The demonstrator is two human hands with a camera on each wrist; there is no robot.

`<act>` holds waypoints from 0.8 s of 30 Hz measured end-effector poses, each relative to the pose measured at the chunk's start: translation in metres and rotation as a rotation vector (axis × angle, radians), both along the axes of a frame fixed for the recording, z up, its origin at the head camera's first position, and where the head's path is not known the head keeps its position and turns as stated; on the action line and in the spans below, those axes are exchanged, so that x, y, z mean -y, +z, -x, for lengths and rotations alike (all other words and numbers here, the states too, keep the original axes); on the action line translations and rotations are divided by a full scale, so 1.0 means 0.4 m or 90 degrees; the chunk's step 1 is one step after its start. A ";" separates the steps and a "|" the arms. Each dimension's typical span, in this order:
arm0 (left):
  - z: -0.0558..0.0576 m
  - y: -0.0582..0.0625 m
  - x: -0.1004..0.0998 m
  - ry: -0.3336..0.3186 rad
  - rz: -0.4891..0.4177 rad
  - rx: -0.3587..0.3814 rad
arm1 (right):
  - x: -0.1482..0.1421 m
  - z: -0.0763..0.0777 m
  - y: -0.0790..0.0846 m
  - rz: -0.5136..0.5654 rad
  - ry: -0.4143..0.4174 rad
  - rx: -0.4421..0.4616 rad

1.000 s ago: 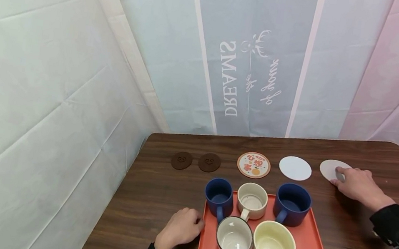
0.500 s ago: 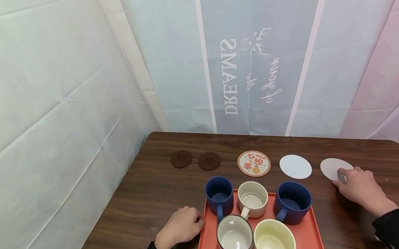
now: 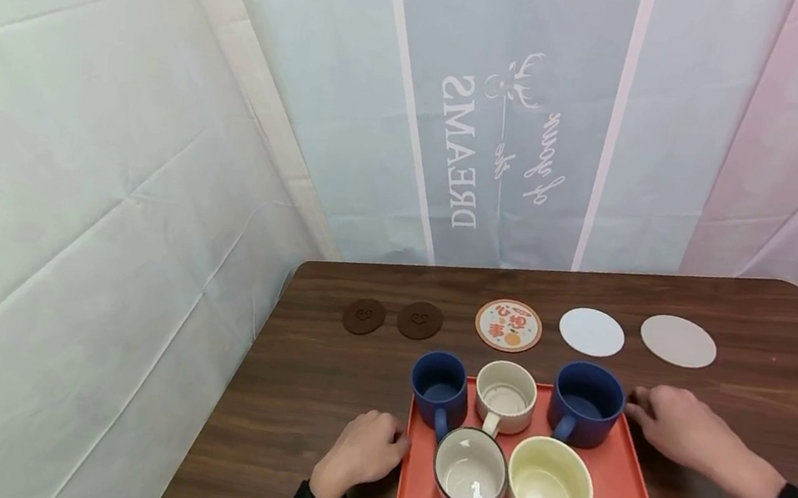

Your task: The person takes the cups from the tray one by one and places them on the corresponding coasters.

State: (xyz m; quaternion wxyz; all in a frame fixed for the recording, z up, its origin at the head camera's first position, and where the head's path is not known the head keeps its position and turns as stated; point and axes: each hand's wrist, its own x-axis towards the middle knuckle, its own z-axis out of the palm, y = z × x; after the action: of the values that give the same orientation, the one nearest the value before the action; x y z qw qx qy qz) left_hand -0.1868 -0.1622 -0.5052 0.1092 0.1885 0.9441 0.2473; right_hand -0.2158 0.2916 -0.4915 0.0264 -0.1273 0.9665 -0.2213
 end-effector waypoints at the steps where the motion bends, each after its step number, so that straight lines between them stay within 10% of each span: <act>1: 0.001 0.001 0.000 -0.001 -0.001 -0.001 | 0.008 -0.007 -0.003 0.003 0.005 0.008; 13: 0.003 0.011 0.013 -0.006 -0.028 -0.004 | 0.053 -0.045 -0.012 0.028 0.021 0.084; 24: -0.010 0.041 -0.011 0.014 -0.285 -0.123 | 0.064 -0.046 -0.021 0.017 0.035 0.091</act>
State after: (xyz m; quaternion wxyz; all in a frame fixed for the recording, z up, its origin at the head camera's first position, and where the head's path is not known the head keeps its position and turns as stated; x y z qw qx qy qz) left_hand -0.1829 -0.1577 -0.4889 -0.0286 0.2201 0.8740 0.4323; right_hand -0.1973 0.2659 -0.5001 0.0998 -0.1378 0.9554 -0.2416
